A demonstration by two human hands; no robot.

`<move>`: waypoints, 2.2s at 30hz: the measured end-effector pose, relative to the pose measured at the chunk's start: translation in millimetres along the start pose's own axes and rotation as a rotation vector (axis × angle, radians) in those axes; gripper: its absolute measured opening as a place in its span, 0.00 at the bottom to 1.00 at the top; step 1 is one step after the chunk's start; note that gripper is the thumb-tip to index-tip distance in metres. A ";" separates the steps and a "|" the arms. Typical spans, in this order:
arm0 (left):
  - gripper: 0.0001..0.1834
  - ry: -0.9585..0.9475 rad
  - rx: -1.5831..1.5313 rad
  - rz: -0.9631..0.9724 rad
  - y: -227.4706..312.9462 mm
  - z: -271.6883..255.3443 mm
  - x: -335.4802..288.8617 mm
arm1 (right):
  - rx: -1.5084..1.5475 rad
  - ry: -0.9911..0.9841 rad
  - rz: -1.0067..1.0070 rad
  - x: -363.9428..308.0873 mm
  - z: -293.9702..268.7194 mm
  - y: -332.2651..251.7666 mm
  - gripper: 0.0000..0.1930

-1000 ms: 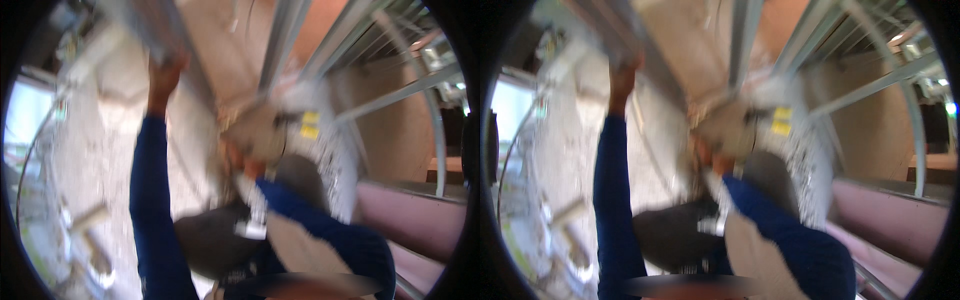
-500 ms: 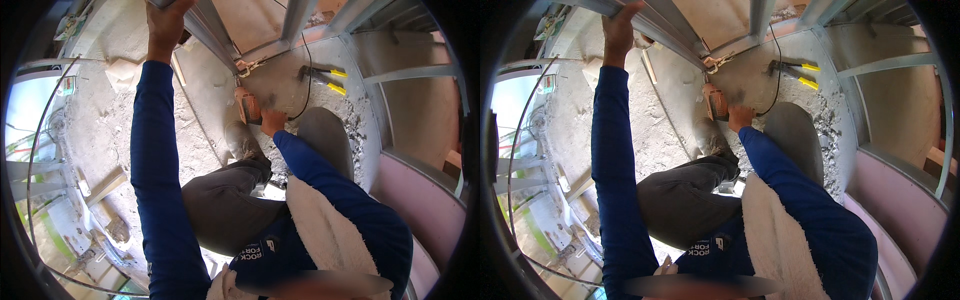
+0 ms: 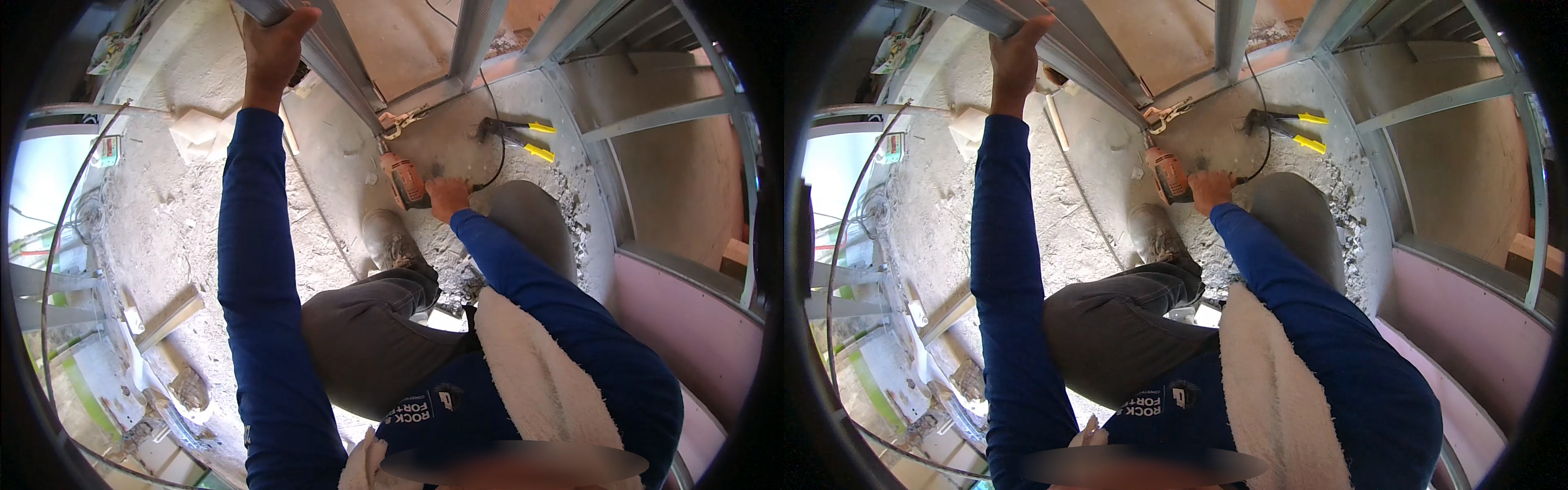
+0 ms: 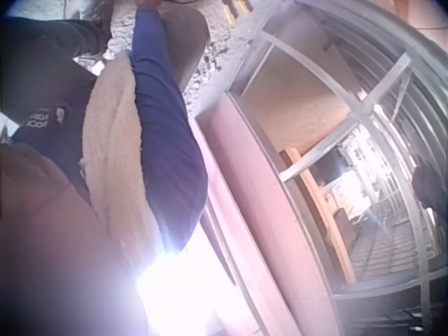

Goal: The person kneels on the floor and uses a power drill to fasten metal studs to a ceiling or wall frame. They also use tin snips to cut and adjust metal pieces and a hammer to secure them in place.

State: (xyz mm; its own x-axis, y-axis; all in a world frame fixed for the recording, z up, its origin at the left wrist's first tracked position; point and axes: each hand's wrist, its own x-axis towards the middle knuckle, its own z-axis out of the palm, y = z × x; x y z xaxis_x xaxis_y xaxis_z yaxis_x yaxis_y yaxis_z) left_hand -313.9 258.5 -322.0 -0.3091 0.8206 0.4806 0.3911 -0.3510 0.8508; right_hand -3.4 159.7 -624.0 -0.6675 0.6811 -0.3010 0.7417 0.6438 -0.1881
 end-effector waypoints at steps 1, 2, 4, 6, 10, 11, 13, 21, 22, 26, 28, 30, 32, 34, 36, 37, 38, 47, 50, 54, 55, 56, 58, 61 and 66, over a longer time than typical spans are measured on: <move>0.17 -0.002 0.002 0.006 -0.3 -0.1 0.1 | -0.018 0.003 -0.003 0.4 0.0 1.9 0.13; 0.18 -0.009 0.004 0.030 -0.4 -0.3 0.2 | -0.024 0.012 -0.010 0.7 0.6 3.1 0.13; 0.19 -0.021 0.011 0.075 -0.9 -1.0 0.1 | -0.052 0.019 -0.005 0.9 2.7 3.7 0.13; 0.20 -0.014 0.037 0.036 -0.8 -1.9 0.2 | -0.031 0.057 -0.020 0.8 4.9 1.7 0.13; 0.23 -0.035 -0.009 0.050 3.5 -1.9 0.7 | -0.040 0.007 0.010 0.4 5.1 -5.2 0.11; 0.23 -0.032 0.003 0.054 5.4 -1.7 0.7 | -0.034 0.031 0.005 0.3 4.2 -6.3 0.11; 0.24 -0.032 0.021 0.060 8.0 -1.1 0.2 | -0.019 0.001 0.008 0.1 1.6 -6.4 0.10; 0.13 -0.066 -0.024 -0.003 -34.8 -14.2 2.9 | 0.063 0.062 0.037 -0.4 -0.3 1.6 0.12; 0.11 -0.078 -0.049 -0.068 -42.4 -16.8 4.6 | 0.082 0.097 0.054 -0.5 0.7 1.4 0.13; 0.08 -0.139 0.448 0.349 -49.7 -11.6 8.5 | 0.048 0.045 0.025 0.1 -0.5 -1.8 0.13; 0.12 -0.031 0.132 -0.081 -36.6 -6.5 9.9 | 0.036 -0.022 0.016 1.3 -5.0 -3.0 0.14; 0.17 0.036 0.130 0.036 -18.7 2.2 5.6 | -0.010 -0.055 0.014 1.2 -10.0 -3.5 0.15; 0.19 0.119 0.152 0.267 -1.3 6.6 6.6 | -0.005 -0.070 0.013 0.5 -14.1 -4.5 0.15; 0.19 0.071 0.097 0.111 10.9 8.3 5.4 | -0.031 -0.081 0.024 -0.9 -16.7 -4.6 0.15; 0.19 0.051 0.058 0.016 17.1 9.7 5.7 | -0.061 -0.080 0.014 -1.7 -17.3 -5.4 0.16; 0.19 0.056 0.050 -0.002 18.4 9.7 5.8 | -0.060 -0.060 0.011 -1.9 -16.9 -5.5 0.17; 0.19 0.062 0.046 -0.020 18.4 10.0 5.7 | -0.056 -0.039 0.004 -1.5 -16.3 -5.4 0.18; 0.19 0.062 0.068 0.078 9.9 8.5 5.2 | -0.114 -0.078 -0.028 -3.4 -8.4 -6.9 0.22; 0.19 0.047 0.076 0.010 11.6 7.9 6.2 | -0.096 0.048 -0.021 -14.5 -10.2 -11.7 0.25; 0.20 -0.008 0.073 -0.060 5.6 4.9 7.1 | -0.147 -0.002 -0.073 -29.8 -16.4 -10.8 0.30; 0.22 0.011 0.064 0.004 0.8 3.7 6.2 | -0.123 0.023 -0.117 -33.3 -19.1 -7.8 0.28; 0.24 0.030 0.057 0.073 -5.5 2.4 5.7 | -0.117 0.038 -0.147 -35.3 -23.0 -2.9 0.27; 0.23 0.018 0.027 0.092 -21.6 1.9 5.1 | -0.040 -0.020 -0.158 -37.8 -35.7 10.8 0.26; 0.24 -0.023 -0.107 0.020 -41.4 -2.6 5.7 | 0.213 -0.152 -0.190 -36.0 -70.2 35.2 0.26; 0.58 -0.094 0.274 -0.116 -12.3 -10.0 -5.1 | 0.549 -0.291 -0.240 -18.7 -163.6 72.5 0.24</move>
State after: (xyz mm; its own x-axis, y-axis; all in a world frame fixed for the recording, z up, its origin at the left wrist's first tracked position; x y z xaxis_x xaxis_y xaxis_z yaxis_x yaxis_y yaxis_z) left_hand -325.7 254.2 -332.8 -0.2891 0.8906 0.3512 0.5807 -0.1285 0.8039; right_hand 52.0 250.7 -479.1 -0.8305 0.3692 -0.4172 0.5518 0.4423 -0.7070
